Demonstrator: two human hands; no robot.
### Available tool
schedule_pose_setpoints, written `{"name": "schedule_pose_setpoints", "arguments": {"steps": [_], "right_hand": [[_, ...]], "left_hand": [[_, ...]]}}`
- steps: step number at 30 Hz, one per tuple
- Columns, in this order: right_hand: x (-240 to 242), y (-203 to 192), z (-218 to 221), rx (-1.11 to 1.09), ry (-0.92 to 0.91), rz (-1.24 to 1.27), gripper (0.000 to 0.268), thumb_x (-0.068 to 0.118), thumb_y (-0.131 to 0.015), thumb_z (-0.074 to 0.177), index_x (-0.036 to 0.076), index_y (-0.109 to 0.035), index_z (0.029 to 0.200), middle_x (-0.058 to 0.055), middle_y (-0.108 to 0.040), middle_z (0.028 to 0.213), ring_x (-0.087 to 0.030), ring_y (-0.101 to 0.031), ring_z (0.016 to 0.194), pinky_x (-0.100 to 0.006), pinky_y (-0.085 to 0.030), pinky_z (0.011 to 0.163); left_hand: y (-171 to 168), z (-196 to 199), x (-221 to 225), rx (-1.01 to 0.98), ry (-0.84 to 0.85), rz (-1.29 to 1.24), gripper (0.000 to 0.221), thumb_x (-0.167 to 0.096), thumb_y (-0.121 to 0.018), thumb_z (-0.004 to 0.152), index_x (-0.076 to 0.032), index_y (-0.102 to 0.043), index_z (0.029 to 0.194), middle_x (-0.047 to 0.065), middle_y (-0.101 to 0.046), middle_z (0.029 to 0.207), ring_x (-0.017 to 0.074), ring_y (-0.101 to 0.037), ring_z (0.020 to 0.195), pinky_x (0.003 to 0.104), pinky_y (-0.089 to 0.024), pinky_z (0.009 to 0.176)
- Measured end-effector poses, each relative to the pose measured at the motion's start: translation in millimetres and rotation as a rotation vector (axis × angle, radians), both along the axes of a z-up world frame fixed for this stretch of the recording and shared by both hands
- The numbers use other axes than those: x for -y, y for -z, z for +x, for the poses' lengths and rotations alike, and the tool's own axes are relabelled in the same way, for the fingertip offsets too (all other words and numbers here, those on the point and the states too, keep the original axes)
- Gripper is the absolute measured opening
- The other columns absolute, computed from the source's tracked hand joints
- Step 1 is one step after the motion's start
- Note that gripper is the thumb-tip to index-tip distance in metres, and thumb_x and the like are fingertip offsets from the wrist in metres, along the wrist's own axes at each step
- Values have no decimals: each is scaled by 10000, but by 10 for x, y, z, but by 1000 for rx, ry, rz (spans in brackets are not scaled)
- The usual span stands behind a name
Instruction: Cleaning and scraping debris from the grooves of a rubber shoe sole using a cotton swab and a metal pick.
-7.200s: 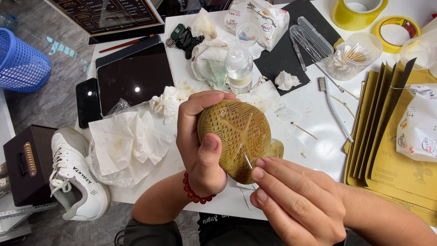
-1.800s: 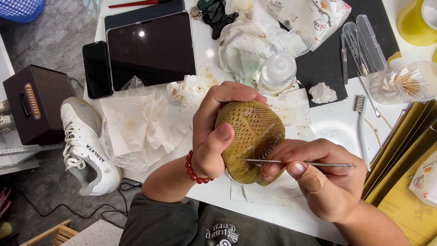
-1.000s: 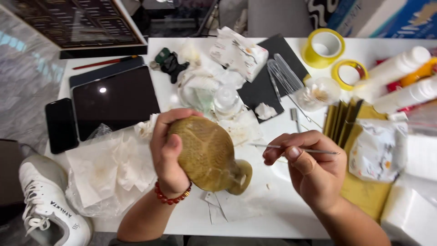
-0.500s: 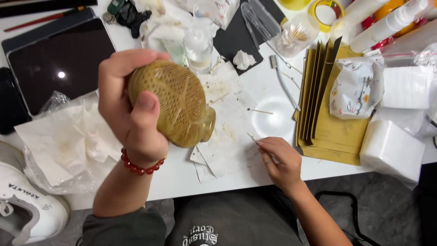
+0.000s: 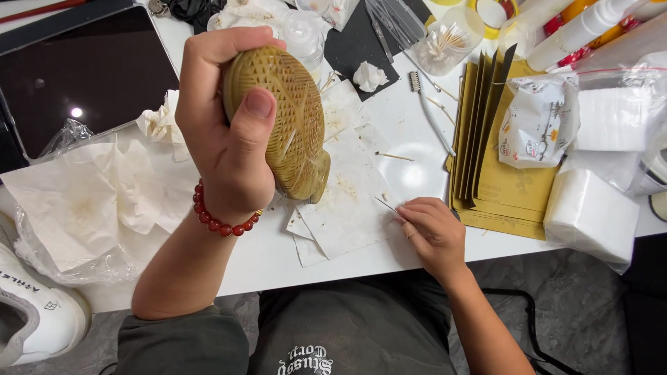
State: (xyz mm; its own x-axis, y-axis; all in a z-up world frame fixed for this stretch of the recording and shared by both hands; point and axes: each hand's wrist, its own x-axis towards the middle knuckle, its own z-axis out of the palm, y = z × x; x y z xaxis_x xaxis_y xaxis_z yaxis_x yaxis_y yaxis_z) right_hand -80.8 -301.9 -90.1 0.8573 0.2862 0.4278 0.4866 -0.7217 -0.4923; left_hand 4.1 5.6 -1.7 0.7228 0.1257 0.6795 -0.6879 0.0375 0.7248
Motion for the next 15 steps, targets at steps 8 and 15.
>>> {"name": "schedule_pose_setpoints", "arguments": {"steps": [8, 15], "right_hand": [[-21, 52, 242, -189, 68, 70, 34, 43, -758, 869, 28, -782, 889, -63, -755, 818, -189, -674, 843, -272, -555, 672], [88, 186, 264, -334, 93, 358, 88, 60, -715, 922, 6, -750, 863, -50, -702, 793, -124, -611, 785, -244, -492, 656]], "left_hand": [[18, -6, 9, -11, 7, 7, 394, -346, -545, 1153, 11, -533, 1319, 93, -648, 1205, 95, -583, 945, 219, -487, 868], [48, 46, -12, -10, -24, -1, 438, -394, -553, 1131, 4, -538, 1315, 100, -667, 1172, 91, -597, 919, 215, -498, 835]]}}
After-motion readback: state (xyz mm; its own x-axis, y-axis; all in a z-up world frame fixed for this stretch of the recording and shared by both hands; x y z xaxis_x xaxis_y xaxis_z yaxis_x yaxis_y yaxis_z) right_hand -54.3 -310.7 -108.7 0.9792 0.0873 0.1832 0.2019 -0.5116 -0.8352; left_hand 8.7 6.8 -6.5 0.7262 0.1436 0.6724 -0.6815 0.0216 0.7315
